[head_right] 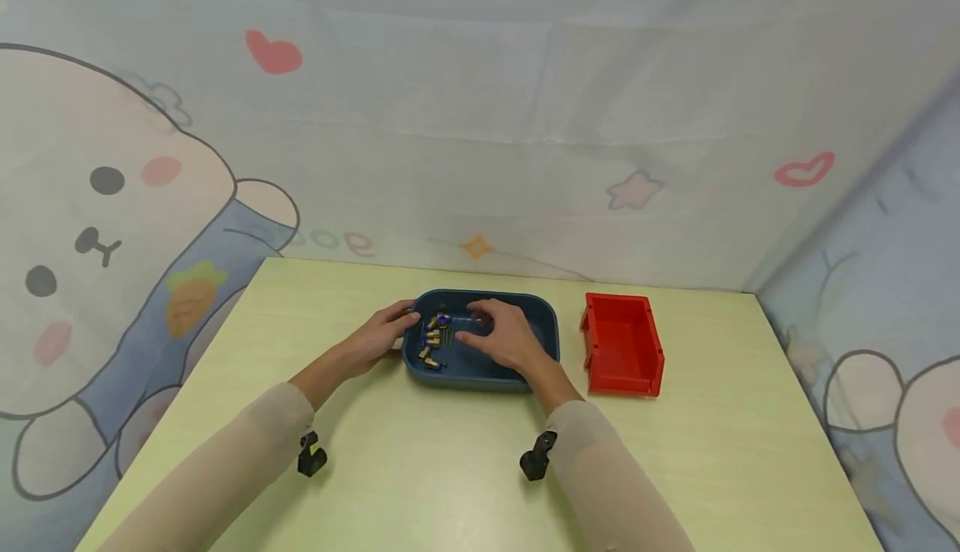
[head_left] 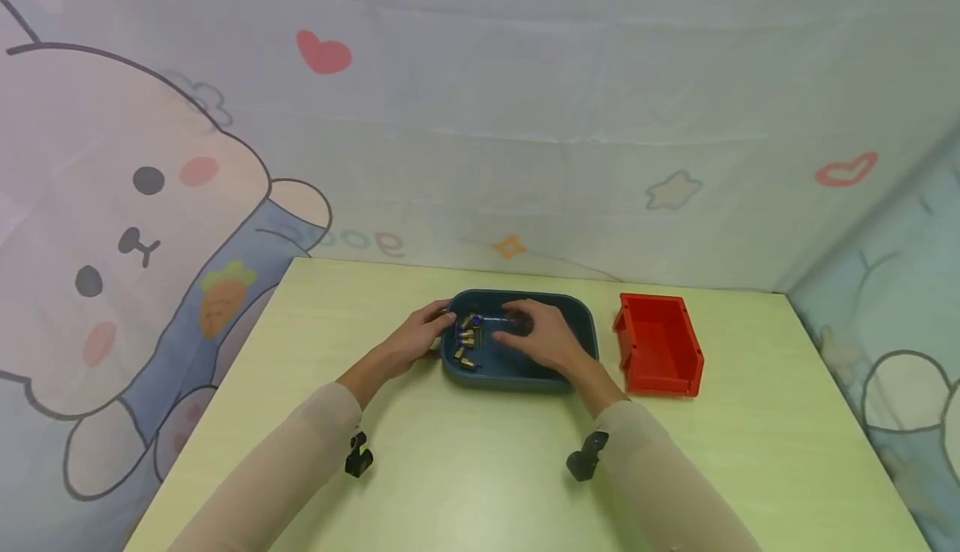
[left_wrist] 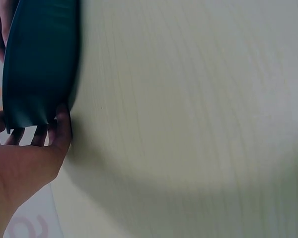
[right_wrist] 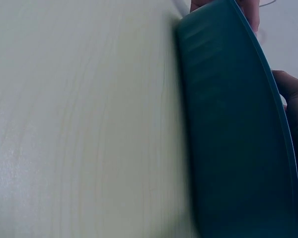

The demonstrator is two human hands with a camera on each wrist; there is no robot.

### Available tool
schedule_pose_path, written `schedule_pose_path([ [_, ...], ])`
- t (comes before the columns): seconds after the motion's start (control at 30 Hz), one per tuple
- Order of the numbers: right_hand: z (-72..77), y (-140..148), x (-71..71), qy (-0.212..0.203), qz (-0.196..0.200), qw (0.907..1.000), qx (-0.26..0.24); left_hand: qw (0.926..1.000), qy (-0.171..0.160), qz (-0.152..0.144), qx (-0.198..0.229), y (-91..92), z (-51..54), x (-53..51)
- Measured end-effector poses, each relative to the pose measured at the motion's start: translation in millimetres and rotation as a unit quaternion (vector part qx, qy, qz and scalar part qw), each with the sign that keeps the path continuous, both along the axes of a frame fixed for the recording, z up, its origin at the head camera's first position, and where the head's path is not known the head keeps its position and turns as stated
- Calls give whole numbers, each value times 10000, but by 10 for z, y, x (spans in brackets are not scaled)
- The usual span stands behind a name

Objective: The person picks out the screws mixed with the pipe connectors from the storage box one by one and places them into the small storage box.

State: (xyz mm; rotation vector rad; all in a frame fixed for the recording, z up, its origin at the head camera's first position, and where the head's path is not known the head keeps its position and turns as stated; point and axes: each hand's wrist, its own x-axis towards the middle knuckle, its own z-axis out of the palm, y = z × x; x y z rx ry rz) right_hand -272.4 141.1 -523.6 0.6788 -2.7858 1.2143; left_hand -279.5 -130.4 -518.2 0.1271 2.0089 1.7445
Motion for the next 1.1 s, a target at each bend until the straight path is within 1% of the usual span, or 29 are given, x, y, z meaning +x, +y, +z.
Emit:
schedule_pose_path([
  [0.1,16,0,5,5,2,10000,-12,10000,-5,-77,30,-1,-3,-8],
  [0.23,32,-12,2,-17,71,10000,-16,10000,-23,-57,64,-1,-23,-17],
  [0.4,21,-32,3,-81,56,10000,-9,10000,-10,-72,65,14,-45,2],
  [0.6,-11,-62,-2,-153,33,9998,124,9999,25,-109,106,14,-58,33],
  [0.87,-30,-137,-30,-36,98,9996,273,9998,21,-143,145,-43,-29,62],
  [1.1,-41,-212,-63,39,235,9995,225,9998,15,-137,136,-80,-48,39],
])
